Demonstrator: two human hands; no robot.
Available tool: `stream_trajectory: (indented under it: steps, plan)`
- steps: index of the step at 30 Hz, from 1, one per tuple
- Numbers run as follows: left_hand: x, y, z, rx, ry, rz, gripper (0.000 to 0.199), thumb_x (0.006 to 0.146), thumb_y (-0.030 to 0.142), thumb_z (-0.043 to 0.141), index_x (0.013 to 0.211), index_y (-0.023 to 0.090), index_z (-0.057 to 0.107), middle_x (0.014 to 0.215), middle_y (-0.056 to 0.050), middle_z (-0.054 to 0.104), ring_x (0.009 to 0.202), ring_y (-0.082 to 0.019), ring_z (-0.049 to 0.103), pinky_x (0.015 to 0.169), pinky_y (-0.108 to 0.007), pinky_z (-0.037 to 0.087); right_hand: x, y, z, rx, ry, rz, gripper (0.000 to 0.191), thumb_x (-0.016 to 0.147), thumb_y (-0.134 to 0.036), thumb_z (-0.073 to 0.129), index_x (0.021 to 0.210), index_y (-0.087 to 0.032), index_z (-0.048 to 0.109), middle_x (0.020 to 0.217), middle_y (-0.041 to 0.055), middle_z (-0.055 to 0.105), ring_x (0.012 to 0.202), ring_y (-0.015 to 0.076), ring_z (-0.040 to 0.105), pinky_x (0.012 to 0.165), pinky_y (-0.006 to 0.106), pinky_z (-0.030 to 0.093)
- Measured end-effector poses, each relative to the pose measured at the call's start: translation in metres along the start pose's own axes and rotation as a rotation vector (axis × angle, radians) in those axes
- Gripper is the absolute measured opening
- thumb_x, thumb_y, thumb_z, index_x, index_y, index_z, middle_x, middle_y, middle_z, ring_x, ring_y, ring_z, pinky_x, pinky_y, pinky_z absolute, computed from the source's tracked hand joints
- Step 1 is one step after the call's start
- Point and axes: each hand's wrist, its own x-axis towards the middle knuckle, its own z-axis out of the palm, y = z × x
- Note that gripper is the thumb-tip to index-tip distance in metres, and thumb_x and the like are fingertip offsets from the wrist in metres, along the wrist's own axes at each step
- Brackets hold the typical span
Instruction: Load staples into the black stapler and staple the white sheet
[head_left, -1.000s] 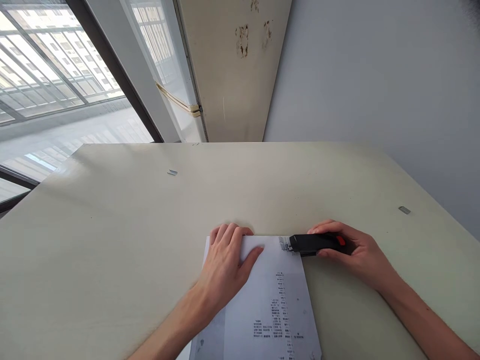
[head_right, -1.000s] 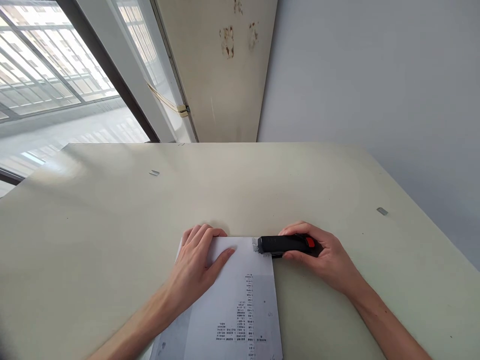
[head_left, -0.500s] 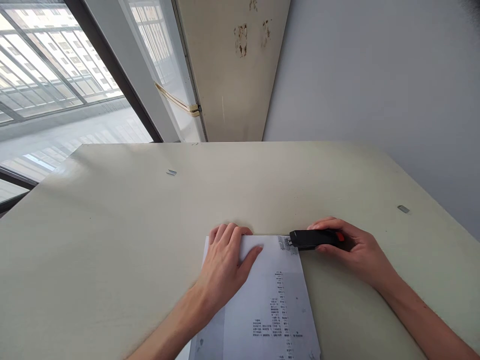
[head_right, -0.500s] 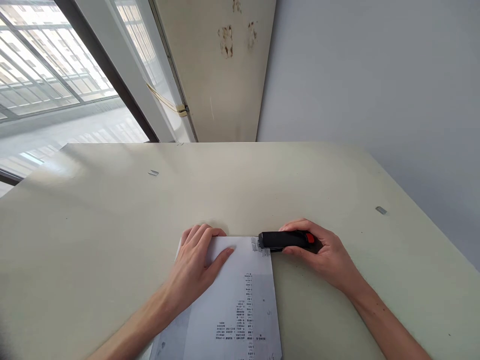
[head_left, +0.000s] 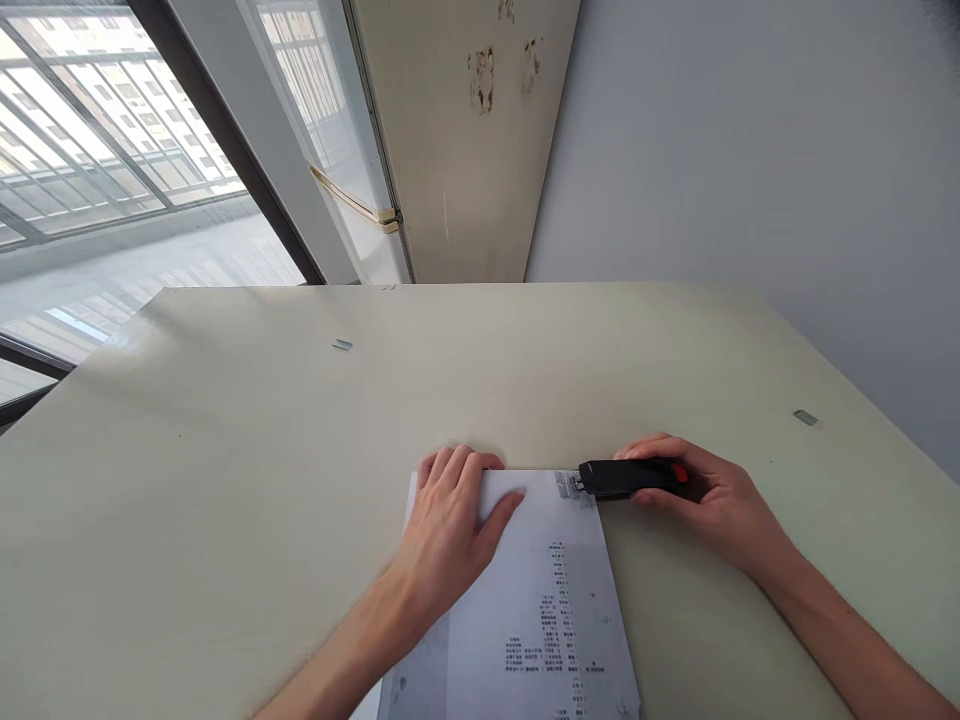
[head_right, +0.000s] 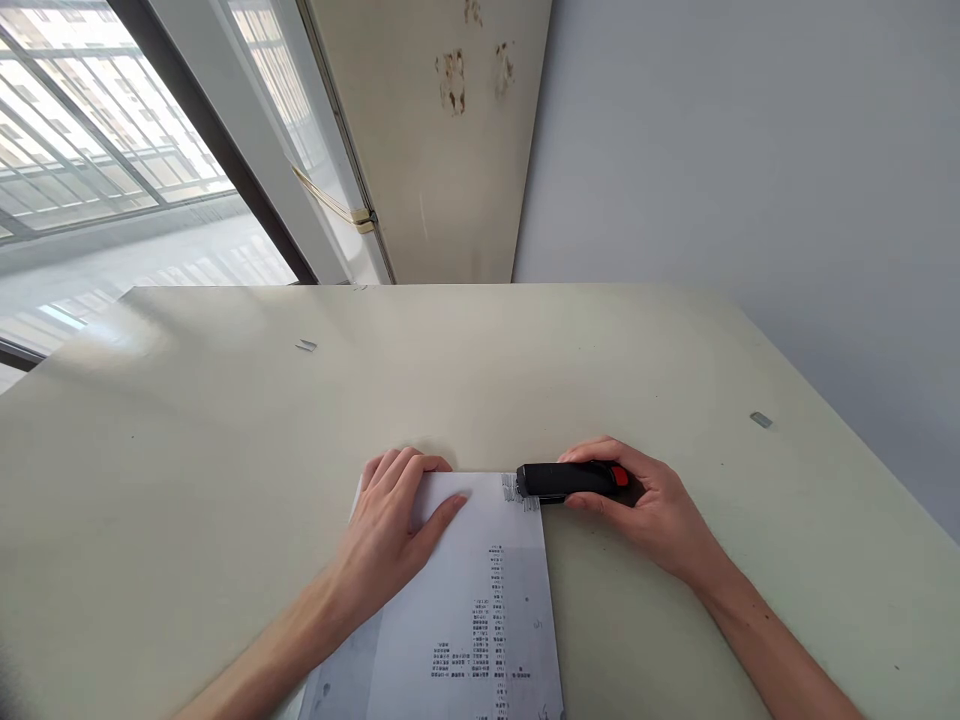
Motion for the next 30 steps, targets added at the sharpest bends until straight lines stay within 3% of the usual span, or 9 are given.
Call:
stream_trajectory:
  steps: [30]
  plan:
    - [0.001, 0.003, -0.002, -0.008, 0.021, -0.005, 0.015, 0.106, 0.039, 0.059, 0.113, 0.026, 0.056, 0.105, -0.003, 0.068, 0.098, -0.023, 0.062, 0.101, -0.047, 0.044, 0.004, 0.013, -0.023, 0.063, -0.239, -0.057, 0.024, 0.083, -0.043, 0.088, 0.1, -0.032, 0.076, 0.106, 0.0062, 0.078, 0.101, 0.0306, 0.074, 0.083, 0.039, 0.061]
